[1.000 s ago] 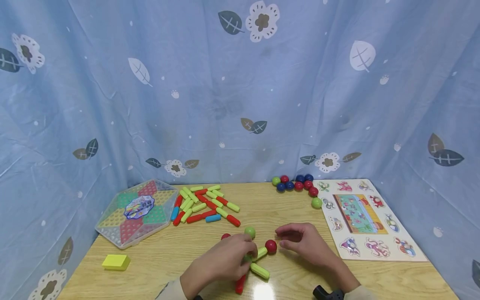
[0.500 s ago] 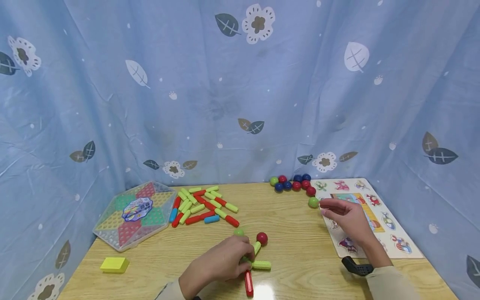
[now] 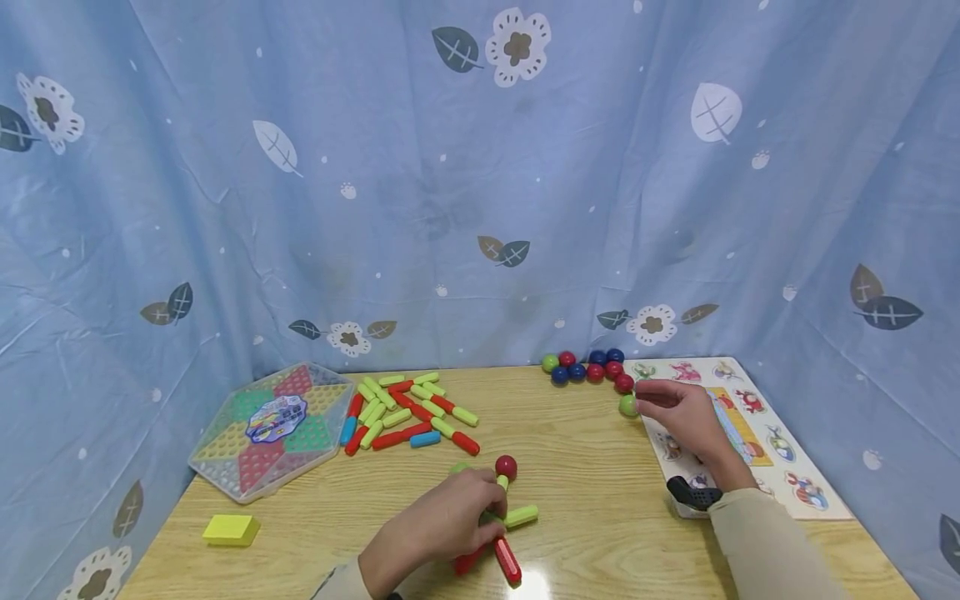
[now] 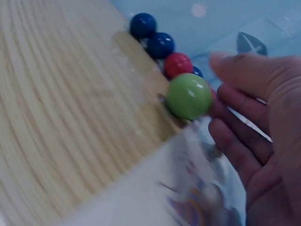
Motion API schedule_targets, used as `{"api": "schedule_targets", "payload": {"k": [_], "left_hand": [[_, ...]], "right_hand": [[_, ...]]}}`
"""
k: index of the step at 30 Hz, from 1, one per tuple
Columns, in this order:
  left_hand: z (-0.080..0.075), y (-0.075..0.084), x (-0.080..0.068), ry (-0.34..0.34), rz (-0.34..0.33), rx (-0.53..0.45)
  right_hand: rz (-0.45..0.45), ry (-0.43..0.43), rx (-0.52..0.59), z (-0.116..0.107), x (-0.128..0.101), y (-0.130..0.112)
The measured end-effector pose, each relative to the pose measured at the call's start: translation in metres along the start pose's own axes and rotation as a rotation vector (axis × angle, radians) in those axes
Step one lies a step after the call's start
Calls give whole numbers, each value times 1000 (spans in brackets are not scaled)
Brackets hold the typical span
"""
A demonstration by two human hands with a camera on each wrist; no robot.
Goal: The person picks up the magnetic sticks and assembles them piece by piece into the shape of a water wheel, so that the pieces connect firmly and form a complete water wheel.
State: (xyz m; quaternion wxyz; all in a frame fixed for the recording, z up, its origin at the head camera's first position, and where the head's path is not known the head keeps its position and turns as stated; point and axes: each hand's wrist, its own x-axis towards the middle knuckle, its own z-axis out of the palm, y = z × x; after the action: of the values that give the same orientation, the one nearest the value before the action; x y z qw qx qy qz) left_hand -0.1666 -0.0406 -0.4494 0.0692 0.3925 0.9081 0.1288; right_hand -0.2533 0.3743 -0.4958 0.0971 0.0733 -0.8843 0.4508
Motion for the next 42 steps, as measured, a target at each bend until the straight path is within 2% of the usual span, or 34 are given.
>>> {"api": "schedule_targets", "payload": {"k": [5,8,11,14,19,22,25,31,36,42], "left_hand": [[1,-3,1,13,-13,4],[2,-4,2,19,-5,16],[4,-3,3,22,-7,17],[9,-1,5,38,-12,36],[20,8,11,74,-49,130],[26,13,13,78,-95,164],[31,15,14,86,-121,180],[32,16,12,102,-125,181],[31,16,11,114,-127,185],[28,15,11,116,-132,182]], "right_hand": [[-84,-6,-189,18,7,-10],[-116,-3,-232,28,6,-19],[-122,-12,-149,37,-3,-27],[-124,-54,-1,49,-18,-35],[-113,-209,258,73,-44,-51],[-133,-313,345,85,-54,-56],[-167,-400,396,94,-59,-58],[-200,-495,463,100,-62,-59],[-224,-551,494,104,-62,-61],[-247,-572,533,107,-62,-62]]}}
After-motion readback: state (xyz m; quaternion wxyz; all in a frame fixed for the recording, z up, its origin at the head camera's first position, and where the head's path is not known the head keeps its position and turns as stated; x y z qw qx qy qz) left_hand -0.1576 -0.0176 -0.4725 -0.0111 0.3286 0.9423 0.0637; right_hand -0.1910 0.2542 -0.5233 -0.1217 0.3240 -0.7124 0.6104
